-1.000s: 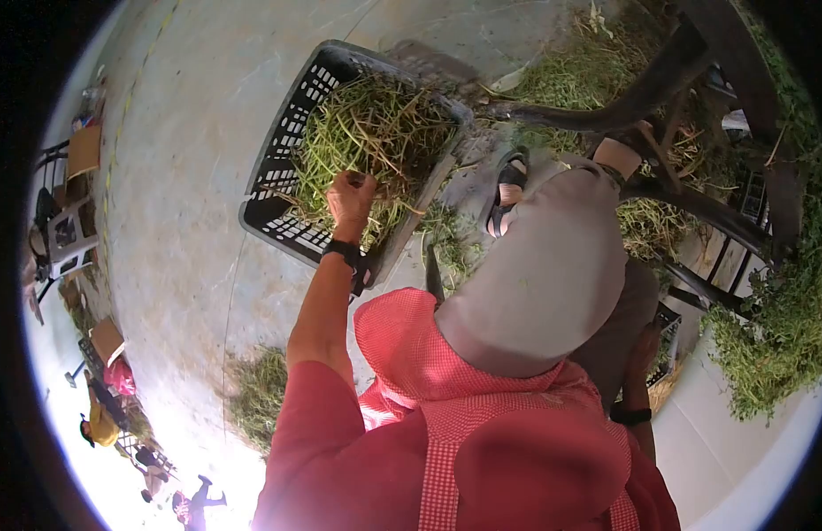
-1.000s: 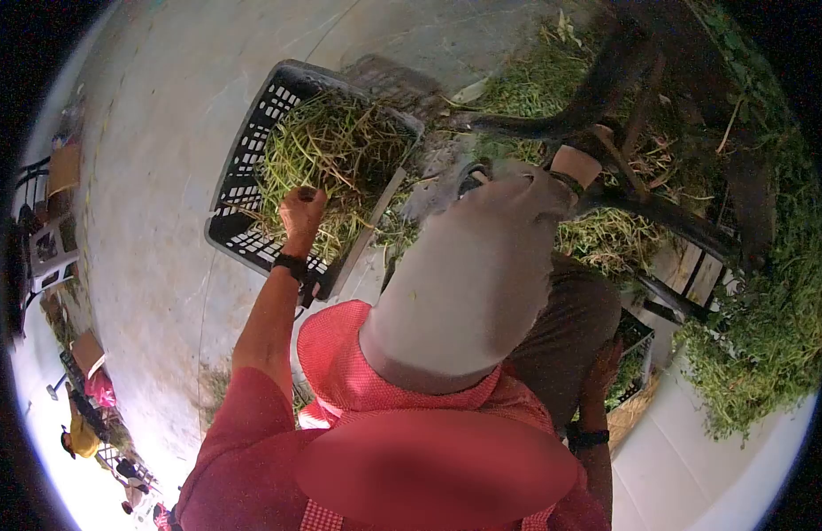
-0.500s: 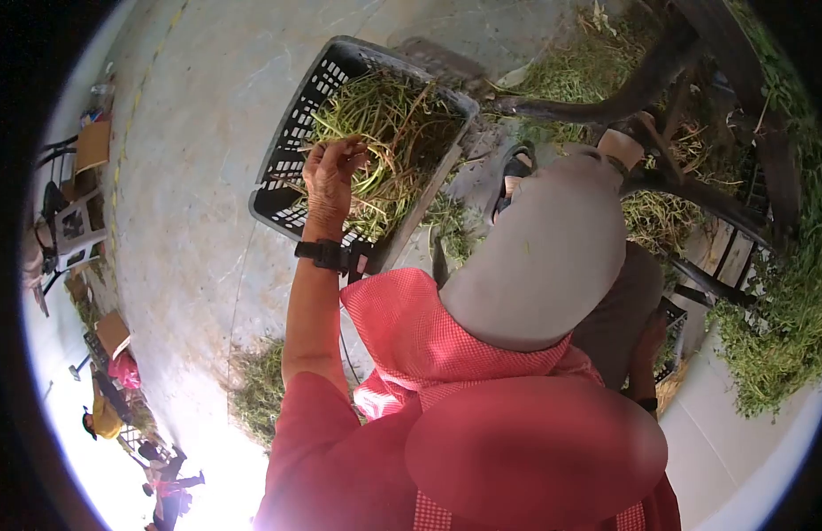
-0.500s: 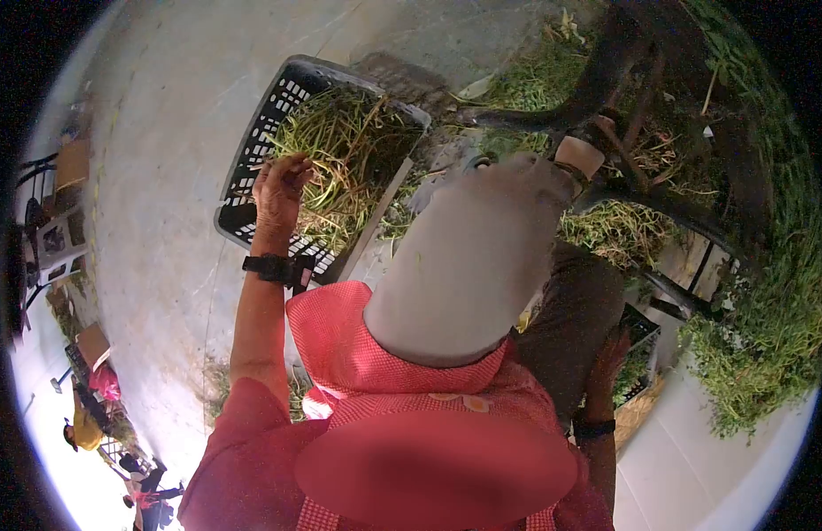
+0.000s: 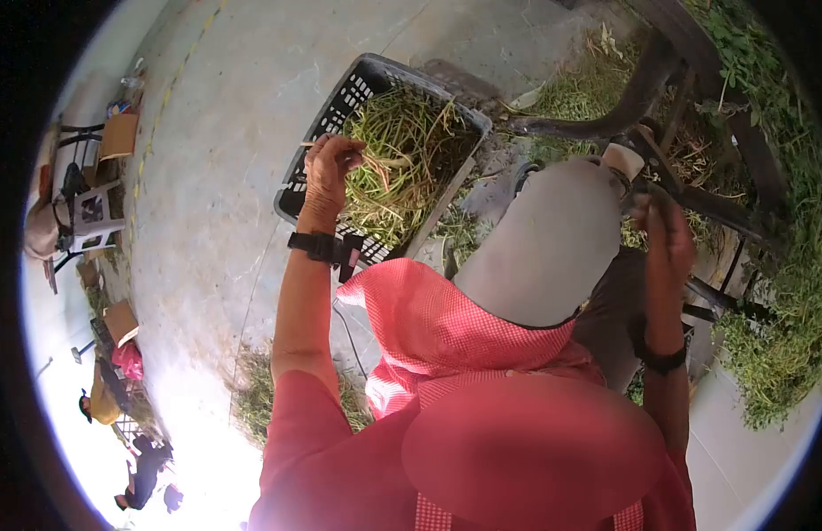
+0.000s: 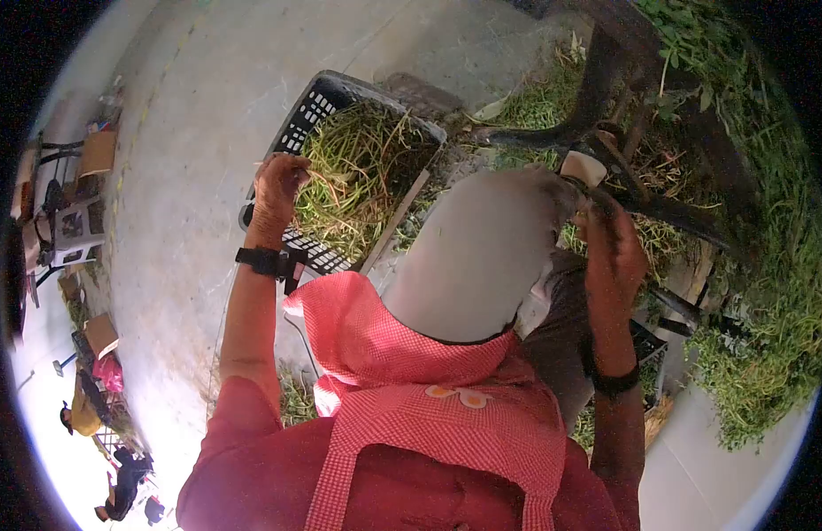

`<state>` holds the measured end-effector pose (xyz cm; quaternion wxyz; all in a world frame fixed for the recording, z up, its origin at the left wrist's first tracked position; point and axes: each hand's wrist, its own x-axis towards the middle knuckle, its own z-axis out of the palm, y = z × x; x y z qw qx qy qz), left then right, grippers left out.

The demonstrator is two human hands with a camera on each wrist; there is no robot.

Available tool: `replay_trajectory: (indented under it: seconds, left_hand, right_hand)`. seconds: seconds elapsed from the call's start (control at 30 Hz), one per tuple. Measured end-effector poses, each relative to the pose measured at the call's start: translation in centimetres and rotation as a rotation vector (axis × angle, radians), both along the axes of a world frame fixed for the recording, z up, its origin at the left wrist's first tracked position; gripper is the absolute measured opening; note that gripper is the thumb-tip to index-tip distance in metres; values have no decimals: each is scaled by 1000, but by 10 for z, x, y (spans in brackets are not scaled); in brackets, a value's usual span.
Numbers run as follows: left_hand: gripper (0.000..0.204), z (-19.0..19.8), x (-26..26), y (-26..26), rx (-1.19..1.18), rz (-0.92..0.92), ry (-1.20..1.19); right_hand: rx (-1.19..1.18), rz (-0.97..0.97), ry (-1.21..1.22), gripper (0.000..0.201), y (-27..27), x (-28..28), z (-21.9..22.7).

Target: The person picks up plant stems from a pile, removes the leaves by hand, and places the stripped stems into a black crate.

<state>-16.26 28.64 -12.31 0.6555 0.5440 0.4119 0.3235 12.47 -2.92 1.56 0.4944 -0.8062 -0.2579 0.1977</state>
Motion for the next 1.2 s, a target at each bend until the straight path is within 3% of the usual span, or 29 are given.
replay_trajectory:
  seconds: [0.03,0.1,0.2,0.33,0.5,0.63,0.7,0.73,0.8,0.83,0.9,1.07,1.13,1.2]
  left_hand:
    - [14,5,0,0,-120,50,13]
    - [15,5,-5,5,-133,57,-7]
    - [13,22,-6,4,-226,123,-26]
    - [12,48,-2,-4,-152,97,-95]
    - [4,121,34,-59,180,-3,-176]
    - [7,146,68,-106,731,-94,-58]
    - [13,157,86,-117,982,-206,-255]
    - [13,158,89,-122,985,-193,-251]
    - [14,160,96,-129,1070,-360,-282]
    - [14,160,100,-131,1073,-352,-281]
    - [17,161,106,-134,1193,-322,-296]
    - [17,160,107,-144,1254,-302,-302]
    - [23,168,97,-141,1121,-141,-317]
    - [25,168,102,-129,1058,-30,-219]
  right_hand:
    - [4,0,1,29,12,-8,8]
    - [55,96,-101,25,33,-21,20]
    - [187,176,-70,23,54,-21,21]
    - [263,186,62,22,90,-42,53]
    - [161,470,122,29,121,-60,63]
    - [-33,648,-74,37,131,-53,54]
    - [40,645,99,41,132,-51,50]
    - [40,657,97,41,132,-51,54]
    - [-54,656,252,32,129,-51,63]
    - [-54,663,248,32,129,-52,65]
    - [106,483,298,21,127,-56,67]
    - [126,415,471,20,116,-48,63]
    - [312,423,492,19,113,-50,61]
    - [260,502,443,19,110,-46,60]
